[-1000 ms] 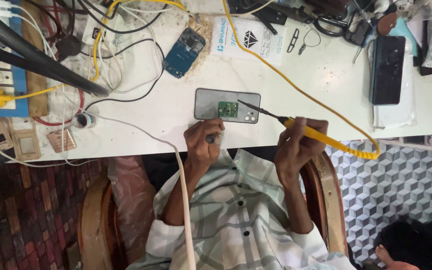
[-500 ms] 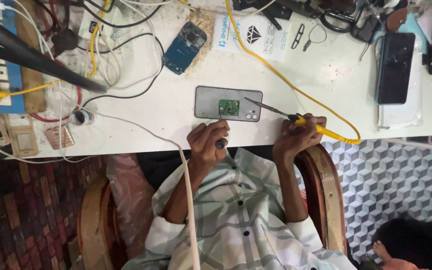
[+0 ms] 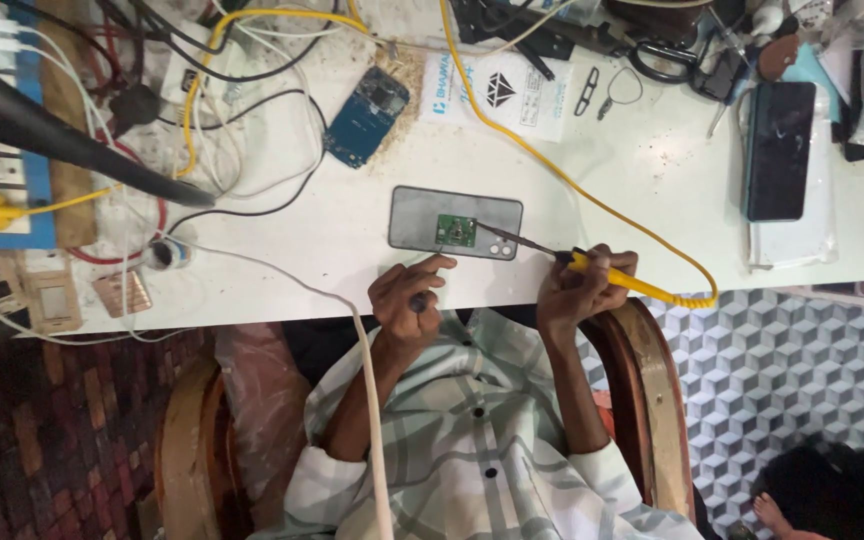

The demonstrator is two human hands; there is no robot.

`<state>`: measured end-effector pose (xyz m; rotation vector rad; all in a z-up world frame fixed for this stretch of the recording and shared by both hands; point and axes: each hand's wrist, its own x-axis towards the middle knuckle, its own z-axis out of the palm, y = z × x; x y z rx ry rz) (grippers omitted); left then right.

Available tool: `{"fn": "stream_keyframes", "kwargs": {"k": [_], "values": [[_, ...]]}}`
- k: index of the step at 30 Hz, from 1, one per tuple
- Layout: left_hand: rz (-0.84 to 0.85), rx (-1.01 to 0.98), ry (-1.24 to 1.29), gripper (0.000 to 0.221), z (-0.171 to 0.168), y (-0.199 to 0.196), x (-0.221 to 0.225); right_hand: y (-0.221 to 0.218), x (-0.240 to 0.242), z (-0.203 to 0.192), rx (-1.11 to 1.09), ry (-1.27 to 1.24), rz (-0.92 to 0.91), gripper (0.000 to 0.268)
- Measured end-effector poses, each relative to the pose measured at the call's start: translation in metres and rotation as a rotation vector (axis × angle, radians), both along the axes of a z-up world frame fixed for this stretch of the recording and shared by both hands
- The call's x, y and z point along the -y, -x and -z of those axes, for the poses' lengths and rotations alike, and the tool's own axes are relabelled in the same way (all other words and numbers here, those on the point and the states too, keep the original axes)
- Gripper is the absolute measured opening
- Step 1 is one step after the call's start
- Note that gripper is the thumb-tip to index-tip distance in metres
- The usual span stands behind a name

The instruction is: The person uses a soldering iron and a small screwdriver to work on a disassembled smartphone motherboard. They heat and manipulate components on the board, then flip the phone over to continue soldering on the other side.

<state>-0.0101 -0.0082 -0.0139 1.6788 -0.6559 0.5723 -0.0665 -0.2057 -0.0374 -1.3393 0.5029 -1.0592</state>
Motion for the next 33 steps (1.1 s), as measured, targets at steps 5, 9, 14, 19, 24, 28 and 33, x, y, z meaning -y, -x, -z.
{"fn": "stream_keyframes", "kwargs": {"k": [5, 9, 14, 19, 24, 28, 33], "values": [[0.033, -0.363, 0.201, 0.015, 0.001, 0.002, 0.005, 0.003, 0.002, 0.003, -0.02, 0.035, -0.031, 0.025], [0.053, -0.435, 0.104, 0.012, -0.005, -0.006, 0.005, 0.001, -0.001, 0.0, 0.003, -0.005, -0.049, 0.025], [0.004, -0.257, 0.066, 0.009, -0.007, -0.009, 0.003, 0.003, -0.001, -0.001, -0.068, -0.003, -0.016, 0.026], [-0.019, -0.2, 0.078, 0.009, -0.005, -0.007, 0.005, 0.001, -0.001, -0.002, -0.072, 0.0, 0.0, 0.027], [-0.038, -0.2, -0.004, 0.009, 0.0, -0.004, 0.005, 0.002, -0.001, -0.003, -0.083, 0.019, 0.014, 0.025], [-0.048, -0.117, -0.024, 0.007, 0.0, -0.006, 0.004, 0.0, -0.002, -0.003, -0.011, -0.074, -0.019, 0.024], [-0.026, -0.177, -0.059, 0.01, -0.002, -0.004, 0.003, 0.004, -0.001, 0.0, -0.099, 0.0, 0.026, 0.023]]}}
